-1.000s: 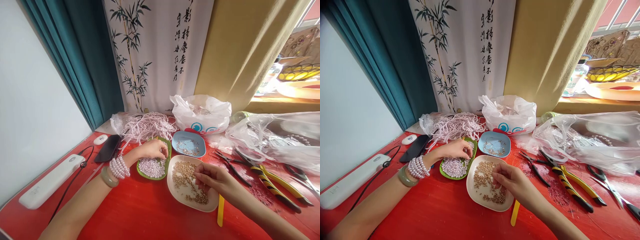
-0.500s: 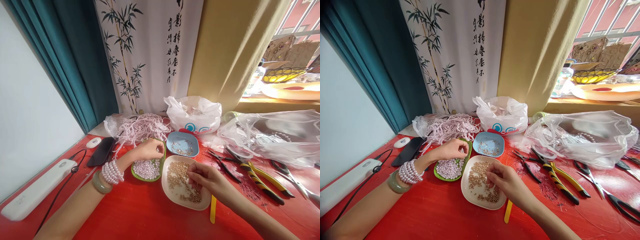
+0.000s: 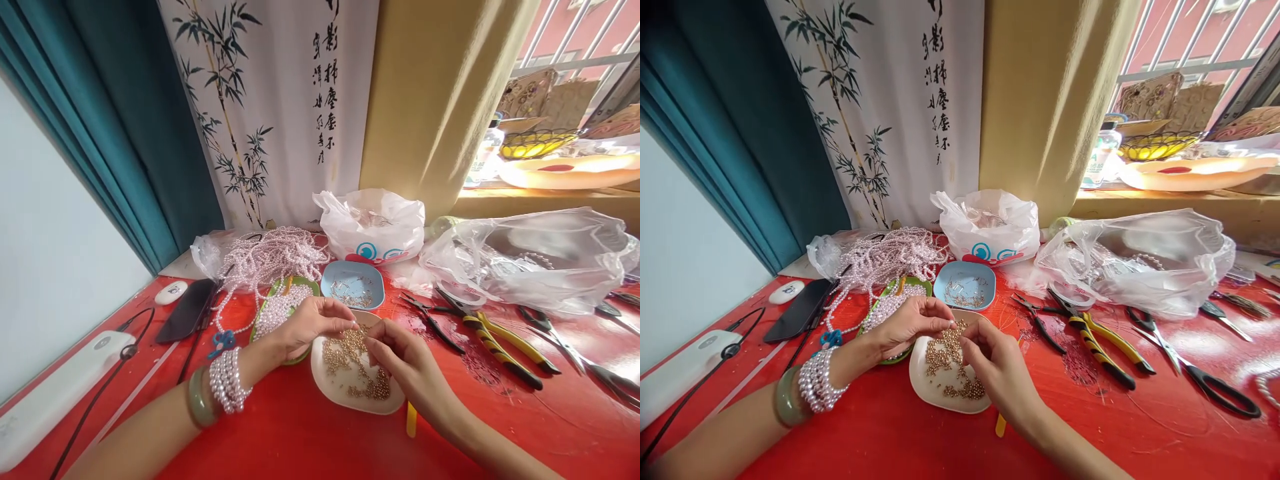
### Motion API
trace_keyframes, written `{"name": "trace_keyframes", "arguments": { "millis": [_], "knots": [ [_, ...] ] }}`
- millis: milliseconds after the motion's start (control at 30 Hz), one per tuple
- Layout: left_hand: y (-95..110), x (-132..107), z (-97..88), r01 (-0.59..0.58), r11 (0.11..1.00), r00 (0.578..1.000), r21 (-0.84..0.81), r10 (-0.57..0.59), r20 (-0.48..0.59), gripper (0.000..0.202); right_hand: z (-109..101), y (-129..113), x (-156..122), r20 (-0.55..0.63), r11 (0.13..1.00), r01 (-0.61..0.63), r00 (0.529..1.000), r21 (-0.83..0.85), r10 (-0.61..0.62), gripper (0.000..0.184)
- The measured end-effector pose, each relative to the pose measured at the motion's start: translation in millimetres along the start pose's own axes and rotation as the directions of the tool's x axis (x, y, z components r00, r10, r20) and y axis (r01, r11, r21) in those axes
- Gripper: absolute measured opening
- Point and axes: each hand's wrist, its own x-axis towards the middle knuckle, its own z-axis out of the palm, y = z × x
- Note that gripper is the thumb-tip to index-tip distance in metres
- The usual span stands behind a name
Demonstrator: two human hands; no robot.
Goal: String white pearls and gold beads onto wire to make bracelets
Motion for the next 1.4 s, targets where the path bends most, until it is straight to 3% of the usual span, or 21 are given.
{"name": "trace_keyframes", "arguments": {
  "millis": [567,967,1400],
  "knots": [
    [-2.7,0.2,-0.9,0.003,1.000,1.000,-0.014,-0.003,0.002,0.021,1.2,-2.4,-0.9,-0.045,0.999,-0.028,0.999,-0.029,0.027,0.016],
    [-1.4,-3.7,4.5,-0.014,0.997,1.000,0.076,0.013,0.020,0.015,2.2,7.6,1.7,-0.003,0.997,-0.010,1.000,-0.072,0.009,0.017],
    [1.2,-4.6,7.5,-0.069,0.993,0.997,0.091,0.065,0.049,0.011,1.0,5.6,4.1,0.090,1.000,-0.028,0.996,0.004,0.028,0.020]
  ]
}}
